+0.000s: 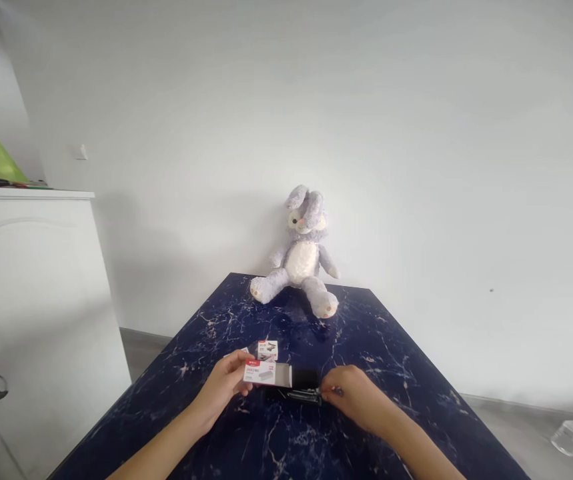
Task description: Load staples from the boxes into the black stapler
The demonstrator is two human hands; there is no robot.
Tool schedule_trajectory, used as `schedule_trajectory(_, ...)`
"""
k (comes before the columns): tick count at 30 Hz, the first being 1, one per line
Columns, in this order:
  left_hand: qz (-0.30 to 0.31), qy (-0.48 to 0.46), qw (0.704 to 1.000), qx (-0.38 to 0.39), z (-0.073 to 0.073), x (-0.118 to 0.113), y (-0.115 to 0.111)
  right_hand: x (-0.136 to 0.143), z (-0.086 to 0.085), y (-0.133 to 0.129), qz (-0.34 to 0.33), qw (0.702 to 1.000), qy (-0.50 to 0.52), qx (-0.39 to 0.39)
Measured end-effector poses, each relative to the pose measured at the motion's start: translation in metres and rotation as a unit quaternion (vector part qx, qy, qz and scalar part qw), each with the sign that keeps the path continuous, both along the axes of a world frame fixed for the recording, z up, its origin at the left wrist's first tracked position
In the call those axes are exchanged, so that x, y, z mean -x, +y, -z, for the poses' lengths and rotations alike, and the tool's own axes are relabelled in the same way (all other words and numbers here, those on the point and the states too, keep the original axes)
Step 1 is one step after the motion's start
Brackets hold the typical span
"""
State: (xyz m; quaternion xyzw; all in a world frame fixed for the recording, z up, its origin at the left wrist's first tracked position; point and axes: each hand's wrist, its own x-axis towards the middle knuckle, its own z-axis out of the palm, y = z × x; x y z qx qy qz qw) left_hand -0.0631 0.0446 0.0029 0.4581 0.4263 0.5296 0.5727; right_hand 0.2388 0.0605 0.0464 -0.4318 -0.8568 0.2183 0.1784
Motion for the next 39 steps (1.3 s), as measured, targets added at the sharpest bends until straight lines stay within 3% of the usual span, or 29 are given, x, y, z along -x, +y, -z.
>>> schedule_trajectory(8,-0.001,0.003,1.0,0.006,-0.001,0.001,0.001,-0.003,0.003,-0.002,0.02,1.0,-0.005,-0.01)
schedule_trajectory(11,0.013,-0.013,1.0,-0.001,-0.009,0.0,-0.005,0.005,0.012,-0.019,0.13,0.989,0.072,-0.011)
schedule_trajectory(13,0.038,-0.023,0.999,-0.006,-0.014,-0.004,-0.012,0.019,0.02,-0.039,0.231,0.954,0.186,0.037)
schedule_trajectory(17,0.104,-0.011,0.994,0.006,-0.019,-0.021,-0.033,0.06,0.034,-0.071,0.218,0.868,0.413,0.167)
schedule_trajectory(21,0.129,-0.049,0.99,0.03,-0.021,-0.034,-0.047,0.084,0.034,-0.078,0.318,0.775,0.528,0.138)
schedule_trajectory(23,0.126,-0.061,0.989,0.039,-0.022,-0.036,-0.05,0.085,0.032,-0.077,0.333,0.757,0.548,0.127)
schedule_trajectory(30,0.156,-0.057,0.986,0.025,-0.021,-0.036,-0.053,0.081,0.035,-0.075,0.304,0.76,0.56,0.132)
schedule_trajectory(34,0.162,-0.056,0.985,0.01,-0.016,-0.034,-0.051,0.081,0.037,-0.078,0.256,0.803,0.525,0.124)
schedule_trajectory(39,0.219,-0.081,0.97,-0.063,-0.01,-0.033,-0.044,0.088,0.036,-0.083,0.185,0.855,0.463,0.144)
